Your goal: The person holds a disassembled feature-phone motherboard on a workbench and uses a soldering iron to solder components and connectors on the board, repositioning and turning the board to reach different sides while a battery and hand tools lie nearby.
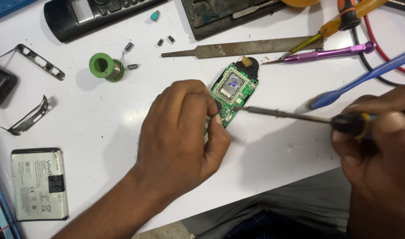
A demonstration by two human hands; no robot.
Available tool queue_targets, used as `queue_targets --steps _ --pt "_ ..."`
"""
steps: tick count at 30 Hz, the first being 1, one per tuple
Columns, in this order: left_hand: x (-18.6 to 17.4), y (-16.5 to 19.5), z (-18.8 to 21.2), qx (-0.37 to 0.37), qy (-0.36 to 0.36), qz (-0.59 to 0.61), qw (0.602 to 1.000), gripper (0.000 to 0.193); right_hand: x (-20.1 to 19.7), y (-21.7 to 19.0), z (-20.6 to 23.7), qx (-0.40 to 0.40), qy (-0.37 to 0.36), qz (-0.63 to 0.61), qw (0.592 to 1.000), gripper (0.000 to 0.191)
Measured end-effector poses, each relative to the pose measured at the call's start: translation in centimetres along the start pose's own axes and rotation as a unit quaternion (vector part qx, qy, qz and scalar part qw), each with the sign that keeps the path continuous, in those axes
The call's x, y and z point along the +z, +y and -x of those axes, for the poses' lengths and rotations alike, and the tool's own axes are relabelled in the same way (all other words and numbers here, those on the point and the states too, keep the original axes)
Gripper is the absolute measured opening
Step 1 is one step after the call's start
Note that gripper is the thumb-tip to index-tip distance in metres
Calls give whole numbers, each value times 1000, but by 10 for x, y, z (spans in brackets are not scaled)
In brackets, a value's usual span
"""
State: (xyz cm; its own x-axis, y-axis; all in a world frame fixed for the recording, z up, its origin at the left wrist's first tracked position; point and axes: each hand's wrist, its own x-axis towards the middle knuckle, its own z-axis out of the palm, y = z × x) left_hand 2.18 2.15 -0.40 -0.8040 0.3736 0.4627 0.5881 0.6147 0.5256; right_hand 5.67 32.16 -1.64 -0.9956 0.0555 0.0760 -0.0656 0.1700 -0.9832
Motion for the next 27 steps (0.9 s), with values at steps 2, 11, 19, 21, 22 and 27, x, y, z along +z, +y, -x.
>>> queue_targets --steps 2,11,19,21,22,27 --pt "-3 2 -1 -30 21 30 999 17 -5 3 -1 -1 10 -30 1000 35" --pt "-15 -28 -5 -121 108 23 987 9 -1 5 -1 -38 9 36 999 36" --pt "-44 -56 -9 -60 187 -130 972 6 1 9 1 -35 21 -20 999 37" --pt "-45 -62 -12 -50 193 -160 967 7 -1 14 2 -28 21 -55 998 37" --pt "-44 -63 -13 -41 191 -169 966 6 -2 16 3 -24 24 -58 998 37" --pt "-33 -67 -18 -1 173 -196 965 2 -5 23 6 -24 27 -71 997 35"
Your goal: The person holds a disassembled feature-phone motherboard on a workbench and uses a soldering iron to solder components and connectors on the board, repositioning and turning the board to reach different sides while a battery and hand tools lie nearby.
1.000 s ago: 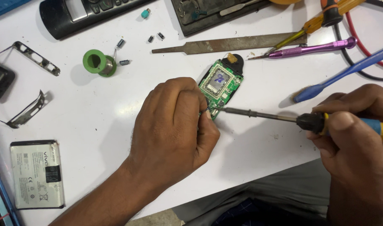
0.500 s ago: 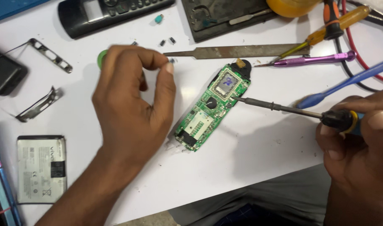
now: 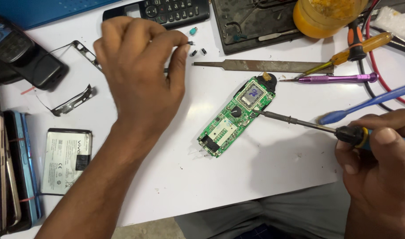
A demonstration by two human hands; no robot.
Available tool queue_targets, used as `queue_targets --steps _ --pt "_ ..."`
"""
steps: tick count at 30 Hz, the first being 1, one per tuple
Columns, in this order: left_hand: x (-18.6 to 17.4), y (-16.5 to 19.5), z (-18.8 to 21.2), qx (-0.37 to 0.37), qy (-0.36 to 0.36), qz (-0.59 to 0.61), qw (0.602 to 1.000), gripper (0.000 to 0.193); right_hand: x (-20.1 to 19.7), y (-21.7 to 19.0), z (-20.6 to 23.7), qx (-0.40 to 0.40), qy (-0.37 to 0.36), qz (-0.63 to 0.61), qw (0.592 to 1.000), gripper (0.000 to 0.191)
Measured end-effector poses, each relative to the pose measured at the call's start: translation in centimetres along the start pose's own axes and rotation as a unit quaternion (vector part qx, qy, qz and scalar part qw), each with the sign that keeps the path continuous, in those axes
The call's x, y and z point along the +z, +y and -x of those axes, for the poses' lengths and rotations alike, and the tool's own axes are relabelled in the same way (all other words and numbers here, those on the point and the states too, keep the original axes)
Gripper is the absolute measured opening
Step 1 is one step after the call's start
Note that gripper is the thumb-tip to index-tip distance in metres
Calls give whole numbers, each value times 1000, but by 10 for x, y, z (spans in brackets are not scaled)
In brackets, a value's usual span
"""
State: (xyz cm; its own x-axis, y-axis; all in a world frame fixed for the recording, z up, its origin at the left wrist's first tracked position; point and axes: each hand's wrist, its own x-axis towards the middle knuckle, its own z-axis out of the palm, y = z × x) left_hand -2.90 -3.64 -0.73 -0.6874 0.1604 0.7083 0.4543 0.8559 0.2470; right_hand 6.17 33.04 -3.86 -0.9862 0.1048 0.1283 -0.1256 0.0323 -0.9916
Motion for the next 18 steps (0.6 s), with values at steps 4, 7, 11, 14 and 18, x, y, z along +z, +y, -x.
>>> queue_targets --steps 4,7,11,14,18 --pt "5 2 -2 10 -11 -3 1000 4 -2 3 -1 6 -5 -36 999 31" --pt "5 2 -2 24 -10 -18 999 8 -4 4 -2 -1 -10 -52 999 32" --pt "-3 7 -1 16 -8 -3 1000 15 -4 4 -3 -5 -16 -81 997 30" --pt "-10 16 1 -28 -40 63 997 19 -4 4 0 -14 -9 -86 996 29" --pt "-19 32 4 -126 -184 193 956 32 -8 8 7 -18 13 -135 991 26"
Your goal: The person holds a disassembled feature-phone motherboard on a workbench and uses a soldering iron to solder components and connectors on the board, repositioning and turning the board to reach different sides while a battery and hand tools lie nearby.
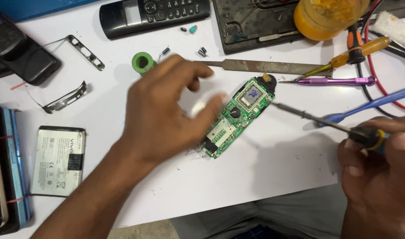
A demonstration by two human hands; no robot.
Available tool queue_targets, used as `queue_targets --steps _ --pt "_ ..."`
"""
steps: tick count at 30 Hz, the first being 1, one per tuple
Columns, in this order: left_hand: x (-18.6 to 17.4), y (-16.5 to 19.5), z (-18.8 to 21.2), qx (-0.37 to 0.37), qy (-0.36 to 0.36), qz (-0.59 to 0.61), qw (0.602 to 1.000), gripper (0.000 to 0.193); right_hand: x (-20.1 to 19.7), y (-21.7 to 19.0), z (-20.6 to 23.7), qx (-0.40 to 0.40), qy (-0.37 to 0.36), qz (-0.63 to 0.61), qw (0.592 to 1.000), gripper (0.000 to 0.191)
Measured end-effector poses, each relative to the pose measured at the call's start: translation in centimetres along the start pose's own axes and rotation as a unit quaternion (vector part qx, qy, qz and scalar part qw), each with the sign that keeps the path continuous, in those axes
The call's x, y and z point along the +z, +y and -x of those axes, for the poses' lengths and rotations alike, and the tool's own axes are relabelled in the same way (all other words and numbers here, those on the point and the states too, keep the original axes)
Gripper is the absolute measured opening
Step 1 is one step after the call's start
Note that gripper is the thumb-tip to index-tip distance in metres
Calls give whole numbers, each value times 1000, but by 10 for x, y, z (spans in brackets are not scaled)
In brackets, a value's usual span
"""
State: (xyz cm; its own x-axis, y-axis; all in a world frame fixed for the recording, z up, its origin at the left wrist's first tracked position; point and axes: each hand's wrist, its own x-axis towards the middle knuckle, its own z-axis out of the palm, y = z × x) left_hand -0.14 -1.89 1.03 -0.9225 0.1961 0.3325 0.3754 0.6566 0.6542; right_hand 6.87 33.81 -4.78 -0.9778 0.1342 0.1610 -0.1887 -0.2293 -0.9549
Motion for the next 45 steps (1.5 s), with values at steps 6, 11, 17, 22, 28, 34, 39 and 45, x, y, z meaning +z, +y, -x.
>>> queue_targets --steps 6,11,17,22,28,34,39,45 --pt "6 15 7 44 -64 -36 996 63 -17 8 4 -4 -16 -13 1000 25" --pt "11 19 9 11 -110 -46 993 57 -19 12 7 -32 -27 44 998 30" --pt "11 18 10 2 -122 -38 992 45 -34 11 4 -191 -158 409 878 35" --pt "11 19 10 20 -102 -23 994 43 -50 5 28 -64 -102 373 920 43" --pt "11 19 10 20 -103 -5 994 42 -53 6 34 -29 -81 327 941 41" --pt "11 18 12 21 -95 7 995 41 -69 21 34 -79 -97 315 941 44" --pt "11 17 12 23 -96 14 995 42 -78 24 34 -84 -106 320 938 51" --pt "13 17 12 21 -103 11 994 44 -62 5 41 -31 -109 347 931 50"
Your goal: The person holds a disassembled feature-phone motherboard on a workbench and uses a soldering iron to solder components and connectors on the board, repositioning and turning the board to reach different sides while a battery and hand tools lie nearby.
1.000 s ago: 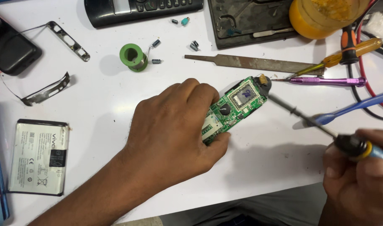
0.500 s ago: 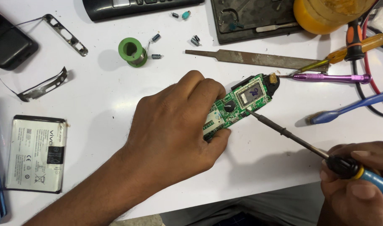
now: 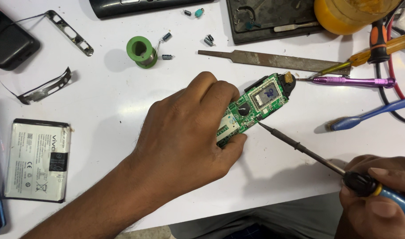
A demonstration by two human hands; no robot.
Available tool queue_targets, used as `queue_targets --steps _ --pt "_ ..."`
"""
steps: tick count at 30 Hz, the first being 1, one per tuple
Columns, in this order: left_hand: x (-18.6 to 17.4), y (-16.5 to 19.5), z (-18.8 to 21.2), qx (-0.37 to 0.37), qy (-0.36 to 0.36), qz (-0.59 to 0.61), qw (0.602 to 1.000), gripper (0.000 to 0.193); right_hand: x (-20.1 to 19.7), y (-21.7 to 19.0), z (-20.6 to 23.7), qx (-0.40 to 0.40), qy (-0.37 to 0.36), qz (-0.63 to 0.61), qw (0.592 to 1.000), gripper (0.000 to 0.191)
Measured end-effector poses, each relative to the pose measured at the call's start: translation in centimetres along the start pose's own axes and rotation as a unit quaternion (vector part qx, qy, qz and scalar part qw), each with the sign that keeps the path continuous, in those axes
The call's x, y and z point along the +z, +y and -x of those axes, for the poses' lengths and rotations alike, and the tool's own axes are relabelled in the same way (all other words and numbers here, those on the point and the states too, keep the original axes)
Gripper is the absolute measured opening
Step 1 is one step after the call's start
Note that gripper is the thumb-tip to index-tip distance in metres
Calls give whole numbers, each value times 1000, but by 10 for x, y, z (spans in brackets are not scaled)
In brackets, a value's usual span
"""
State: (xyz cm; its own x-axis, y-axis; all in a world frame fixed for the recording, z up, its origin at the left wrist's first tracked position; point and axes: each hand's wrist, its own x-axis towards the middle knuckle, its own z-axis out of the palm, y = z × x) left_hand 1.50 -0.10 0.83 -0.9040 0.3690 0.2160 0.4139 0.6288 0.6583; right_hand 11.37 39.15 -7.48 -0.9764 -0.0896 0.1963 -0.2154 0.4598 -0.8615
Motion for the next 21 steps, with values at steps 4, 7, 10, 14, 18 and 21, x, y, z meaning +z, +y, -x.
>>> queue_targets --steps 4,7,10,14,18,21 --pt "0 0 0 3 5 -11 1000 45 -3 1 -8 -46 -31 21 998 54" --pt "-1 0 0 -4 8 -23 1000 45 -18 1 -19 -58 -129 -2 990 59" --pt "-1 0 0 -7 5 -22 1000 47 -23 0 -21 40 -147 50 987 39" --pt "-1 0 0 -8 8 -17 1000 50 -28 12 -34 265 -111 57 956 50" --pt "0 -1 0 -1 16 -11 1000 51 -53 35 -70 723 -143 -39 675 54" --pt "0 -1 1 -4 14 -7 1000 49 -55 33 -63 709 -130 -24 693 56"
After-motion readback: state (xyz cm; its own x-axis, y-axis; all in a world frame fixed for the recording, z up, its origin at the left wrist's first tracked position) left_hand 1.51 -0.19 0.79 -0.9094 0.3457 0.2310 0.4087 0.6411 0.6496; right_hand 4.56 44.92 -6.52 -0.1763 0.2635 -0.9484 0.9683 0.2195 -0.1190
